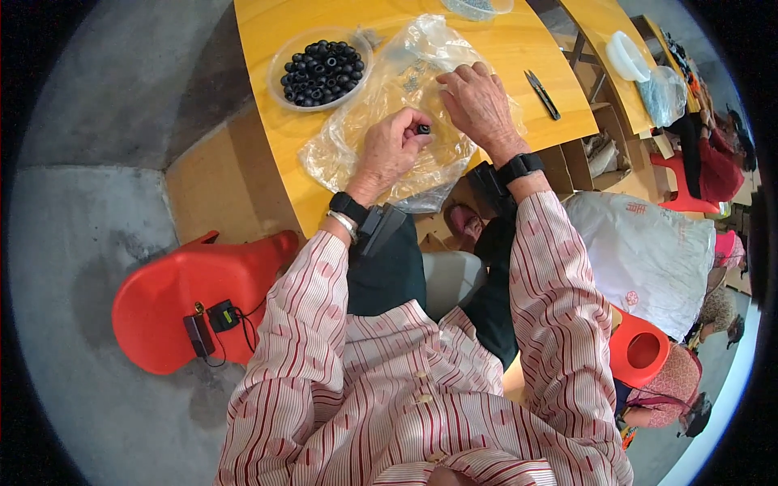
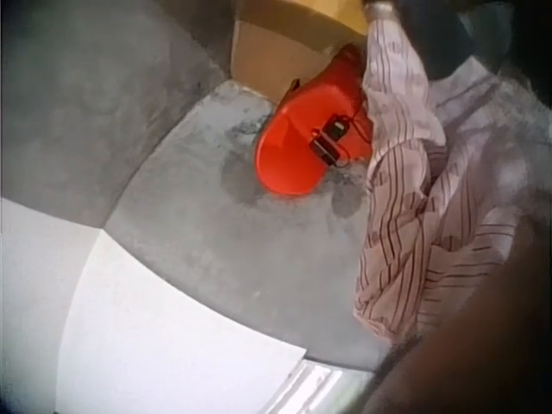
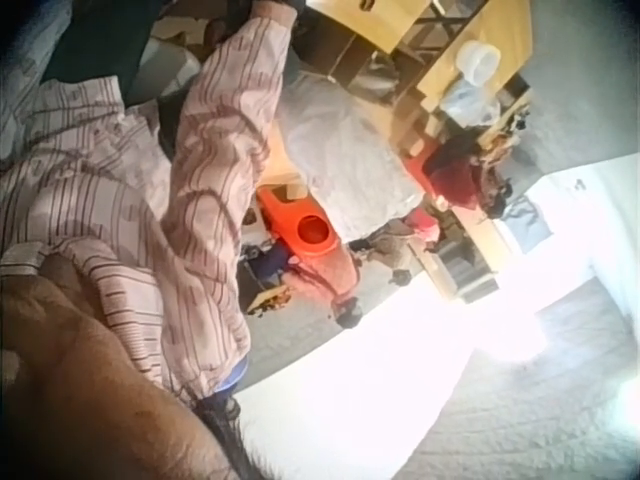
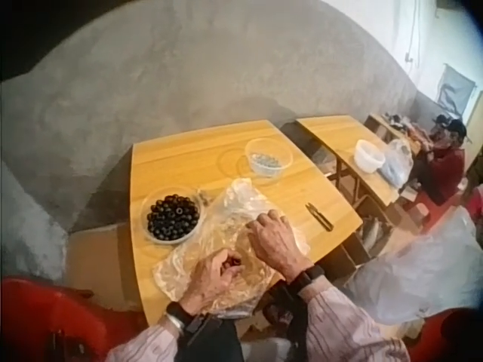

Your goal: The person retrieves a dropped part from the floor and assembles springs into plastic cord locks by hand. The person then points into a large sack of parts and sorts through black cord locks in a plastic bowl.

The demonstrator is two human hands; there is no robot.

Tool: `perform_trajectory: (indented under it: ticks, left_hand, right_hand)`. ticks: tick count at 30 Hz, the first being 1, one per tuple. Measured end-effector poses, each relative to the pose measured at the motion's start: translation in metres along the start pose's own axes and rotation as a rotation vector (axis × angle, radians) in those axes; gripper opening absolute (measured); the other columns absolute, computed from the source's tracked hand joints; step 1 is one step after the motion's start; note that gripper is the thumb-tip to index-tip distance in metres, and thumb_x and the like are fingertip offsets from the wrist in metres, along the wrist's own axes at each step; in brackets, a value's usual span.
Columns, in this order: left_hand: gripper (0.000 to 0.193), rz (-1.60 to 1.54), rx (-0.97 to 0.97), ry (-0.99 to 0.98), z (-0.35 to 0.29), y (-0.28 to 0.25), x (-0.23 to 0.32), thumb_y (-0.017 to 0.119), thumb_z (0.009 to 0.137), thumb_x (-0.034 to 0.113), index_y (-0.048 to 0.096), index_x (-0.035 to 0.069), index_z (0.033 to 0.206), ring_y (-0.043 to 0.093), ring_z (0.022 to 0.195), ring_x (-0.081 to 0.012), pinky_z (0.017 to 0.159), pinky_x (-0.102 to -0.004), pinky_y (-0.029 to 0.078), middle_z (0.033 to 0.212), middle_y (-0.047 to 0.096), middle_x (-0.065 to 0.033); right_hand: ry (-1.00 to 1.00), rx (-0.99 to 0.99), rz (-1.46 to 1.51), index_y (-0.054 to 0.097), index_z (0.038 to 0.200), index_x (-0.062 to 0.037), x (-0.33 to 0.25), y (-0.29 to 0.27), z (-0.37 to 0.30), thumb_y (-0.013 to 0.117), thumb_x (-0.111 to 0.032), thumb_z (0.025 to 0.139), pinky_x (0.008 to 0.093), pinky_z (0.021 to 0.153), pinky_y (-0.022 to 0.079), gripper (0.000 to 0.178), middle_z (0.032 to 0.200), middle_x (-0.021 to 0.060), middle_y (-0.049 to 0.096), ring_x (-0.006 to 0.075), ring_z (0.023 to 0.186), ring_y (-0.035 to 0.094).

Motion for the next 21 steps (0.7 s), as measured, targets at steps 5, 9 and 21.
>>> perform_trajectory:
  ticks: [5,9,21]
  left_hand:
    - [0.022,-0.006,0.009,0.005,0.000,0.001,0.001,0.068,0.077,0.008,0.062,0.004,0.097,0.056,0.061,-0.0097,0.059,-0.0241,0.047,0.071,0.061,-0.0036]
    - [0.022,0.003,0.009,0.005,0.001,0.001,0.000,0.069,0.077,0.009,0.062,0.004,0.097,0.056,0.061,-0.0096,0.059,-0.0241,0.047,0.071,0.061,-0.0036]
    - [0.020,-0.024,0.008,-0.018,0.000,0.002,0.001,0.068,0.077,0.008,0.062,0.004,0.096,0.054,0.060,-0.0089,0.058,-0.0236,0.046,0.069,0.059,-0.0020]
  right_hand:
    - [-0.054,-0.087,-0.147,0.063,0.095,-0.0108,0.001,0.011,0.003,0.058,-0.016,0.082,0.0370,0.077,0.040,0.015,0.088,0.0030,0.056,0.0232,0.091,0.051]
    - [-0.113,-0.064,-0.164,0.061,0.084,-0.0104,-0.003,0.011,0.005,0.058,-0.011,0.074,0.0349,0.076,0.038,0.010,0.087,0.0027,0.056,0.0208,0.091,0.051]
    - [0.093,0.093,0.217,0.062,0.092,-0.0105,0.023,-0.001,-0.006,0.056,-0.016,0.085,0.0379,0.077,0.043,0.010,0.084,0.0052,0.062,0.0272,0.085,0.055]
Point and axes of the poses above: each hand's wrist, its own z-axis towards the middle knuckle, its own y-axis out of the palm, x = y × z, the point moved 7 cm from there along z, towards the middle knuckle
